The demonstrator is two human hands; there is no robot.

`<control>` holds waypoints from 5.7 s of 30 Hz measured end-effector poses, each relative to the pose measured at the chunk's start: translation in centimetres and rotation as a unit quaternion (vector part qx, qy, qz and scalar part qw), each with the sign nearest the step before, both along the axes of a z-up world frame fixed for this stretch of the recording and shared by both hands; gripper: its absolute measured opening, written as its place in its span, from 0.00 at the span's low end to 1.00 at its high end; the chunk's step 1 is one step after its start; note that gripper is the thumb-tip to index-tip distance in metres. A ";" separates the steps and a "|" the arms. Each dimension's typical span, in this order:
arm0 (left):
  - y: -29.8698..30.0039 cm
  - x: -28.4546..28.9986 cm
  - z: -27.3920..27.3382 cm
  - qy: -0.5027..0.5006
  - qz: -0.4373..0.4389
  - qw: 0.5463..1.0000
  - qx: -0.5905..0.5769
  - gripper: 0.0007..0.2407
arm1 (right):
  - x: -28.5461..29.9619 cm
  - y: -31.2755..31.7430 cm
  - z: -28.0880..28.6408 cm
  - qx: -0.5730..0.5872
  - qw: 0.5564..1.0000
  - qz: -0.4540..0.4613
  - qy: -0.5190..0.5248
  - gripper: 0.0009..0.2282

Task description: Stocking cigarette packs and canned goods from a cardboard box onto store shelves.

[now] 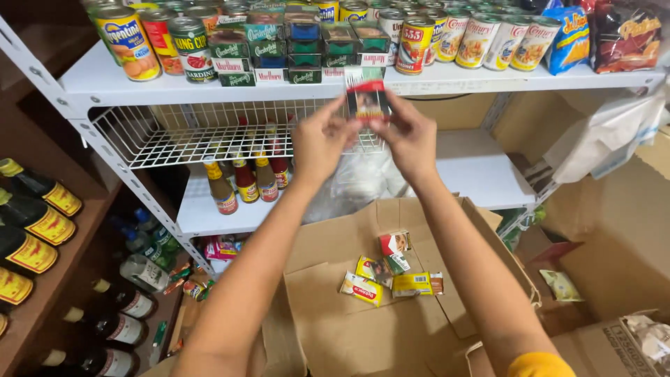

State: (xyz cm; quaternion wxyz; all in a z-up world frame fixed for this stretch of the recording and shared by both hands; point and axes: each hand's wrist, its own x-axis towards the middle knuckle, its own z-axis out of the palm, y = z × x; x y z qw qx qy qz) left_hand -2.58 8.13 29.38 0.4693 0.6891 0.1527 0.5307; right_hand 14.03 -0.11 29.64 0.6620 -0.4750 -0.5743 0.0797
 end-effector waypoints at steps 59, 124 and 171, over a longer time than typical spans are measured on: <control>8.8 4.2 4.3 -0.046 0.245 0.950 0.188 0.14 | -1.4 9.2 4.9 0.025 0.970 -0.159 -0.184 0.30; -6.7 2.8 -40.1 0.388 0.204 0.891 -0.117 0.19 | 2.1 -7.7 -41.8 -0.152 0.917 -0.298 0.215 0.22; -7.2 3.6 -34.9 -0.008 -0.183 0.805 -0.565 0.18 | 1.3 -11.7 -26.4 -0.292 0.954 0.067 -0.013 0.56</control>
